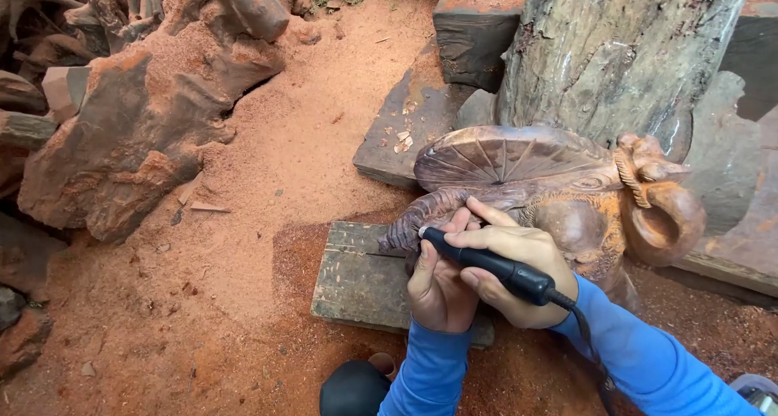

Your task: Carving intricate details into a wooden statue using a rotary power tool

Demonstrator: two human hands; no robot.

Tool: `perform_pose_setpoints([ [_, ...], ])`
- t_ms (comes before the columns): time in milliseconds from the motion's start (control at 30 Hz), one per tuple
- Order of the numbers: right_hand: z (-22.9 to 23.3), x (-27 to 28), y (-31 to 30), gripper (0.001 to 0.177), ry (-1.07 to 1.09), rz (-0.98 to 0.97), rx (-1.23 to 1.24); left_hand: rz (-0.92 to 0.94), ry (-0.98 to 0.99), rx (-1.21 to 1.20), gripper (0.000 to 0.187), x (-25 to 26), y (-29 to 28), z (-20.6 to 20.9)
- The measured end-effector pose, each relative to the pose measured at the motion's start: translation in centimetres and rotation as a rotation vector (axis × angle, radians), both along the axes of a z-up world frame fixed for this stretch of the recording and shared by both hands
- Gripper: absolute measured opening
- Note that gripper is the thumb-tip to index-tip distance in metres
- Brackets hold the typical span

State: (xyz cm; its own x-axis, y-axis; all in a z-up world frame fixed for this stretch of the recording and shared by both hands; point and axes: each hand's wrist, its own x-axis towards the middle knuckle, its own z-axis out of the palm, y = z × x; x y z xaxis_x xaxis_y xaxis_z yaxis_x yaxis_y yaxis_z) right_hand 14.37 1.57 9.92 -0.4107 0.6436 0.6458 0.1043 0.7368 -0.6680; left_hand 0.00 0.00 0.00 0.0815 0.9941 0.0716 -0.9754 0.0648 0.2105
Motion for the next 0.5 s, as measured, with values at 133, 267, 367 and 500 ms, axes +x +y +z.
perform_pose_setpoints([
  [133, -0.2, 0.1, -0.2, 0.036, -0.034, -0.029, -0.029, -0.024, -0.039, 0.017, 0.038, 0.2, 0.0, 0.7],
  [267, 1.1, 0.3, -1.8, 0.038, -0.033, -0.055, 0.007, 0.039, 0.033, 0.043, 0.039, 1.3, -0.7, 0.9],
  [367, -1.2, 1.7, -4.4, 0.043, -0.055, -0.102, 0.184, 0.005, 0.081, 0.083, 0.038, 2.4, -3.3, 3.6],
  [500, -4.1, 2.6, -8.3, 0.049, -0.149, -0.247, 0.389, -0.072, 0.374, 0.097, 0.051, 3.1, -7.0, 6.2],
])
